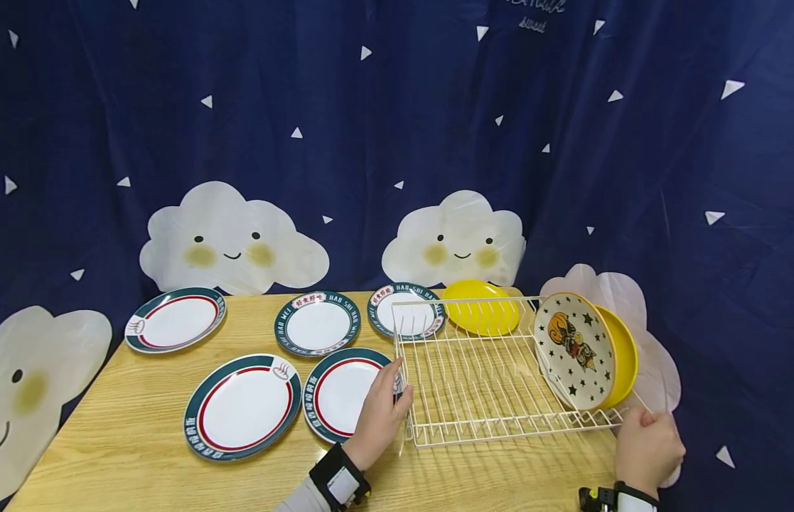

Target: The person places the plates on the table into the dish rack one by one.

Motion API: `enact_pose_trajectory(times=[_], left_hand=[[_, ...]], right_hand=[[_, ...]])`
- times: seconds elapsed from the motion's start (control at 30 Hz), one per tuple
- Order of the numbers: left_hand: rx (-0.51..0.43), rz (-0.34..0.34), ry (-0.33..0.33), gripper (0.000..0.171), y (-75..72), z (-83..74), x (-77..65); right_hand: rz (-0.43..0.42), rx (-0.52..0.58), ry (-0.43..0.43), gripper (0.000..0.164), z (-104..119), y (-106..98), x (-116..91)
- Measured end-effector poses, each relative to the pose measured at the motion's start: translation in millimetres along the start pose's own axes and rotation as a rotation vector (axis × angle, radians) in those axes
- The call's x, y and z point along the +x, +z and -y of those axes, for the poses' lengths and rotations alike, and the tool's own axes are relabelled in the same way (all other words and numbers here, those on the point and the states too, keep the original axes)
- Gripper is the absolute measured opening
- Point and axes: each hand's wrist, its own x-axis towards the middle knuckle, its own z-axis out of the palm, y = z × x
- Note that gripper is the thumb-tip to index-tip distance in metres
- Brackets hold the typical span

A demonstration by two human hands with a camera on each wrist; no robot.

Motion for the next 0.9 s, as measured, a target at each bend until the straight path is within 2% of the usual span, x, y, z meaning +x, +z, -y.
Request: enact_pose_trajectory(times=[0.1,0.3,0.43,0.53,0.6,0.77,0.9], left_hand=[[0.009,0.007,0.010,0.055,-2.3,0.0,-0.5],[0.067,0.072,-0.003,0.057,-13.7,-0.1,-1.1],[0.137,0.060,0.037,0.051,-27.4,1.3,-2.8],[0.182,0.008,0.056,0.045,-43.2,7.0,-4.1],[0.201,-0.024,0.044,0.043,-57.0,13.3,-5.3],[0.265,-0.106,-0.015,0.042,-96.7,35.1,-10.6],[0.320,-0.149,-0.061,0.042,-127.8,57.4,-18.2]], right_hand=[[0.037,-0.002,0.039,0.033,-1.0,-0.8,1.3],[0.082,0.019,0.025,0.048,0.9,-2.5,-3.0],[0.080,0.036,0.026,0.049,2.4,-2.2,-5.7],[0.089,0.050,0.039,0.048,2.2,-0.6,-5.2],[0.102,0.066,0.058,0.048,1.1,0.2,-4.9],[0.110,0.117,0.103,0.049,-3.2,0.7,-3.8],[0.102,0.133,0.095,0.049,-6.3,2.4,-2.5]])
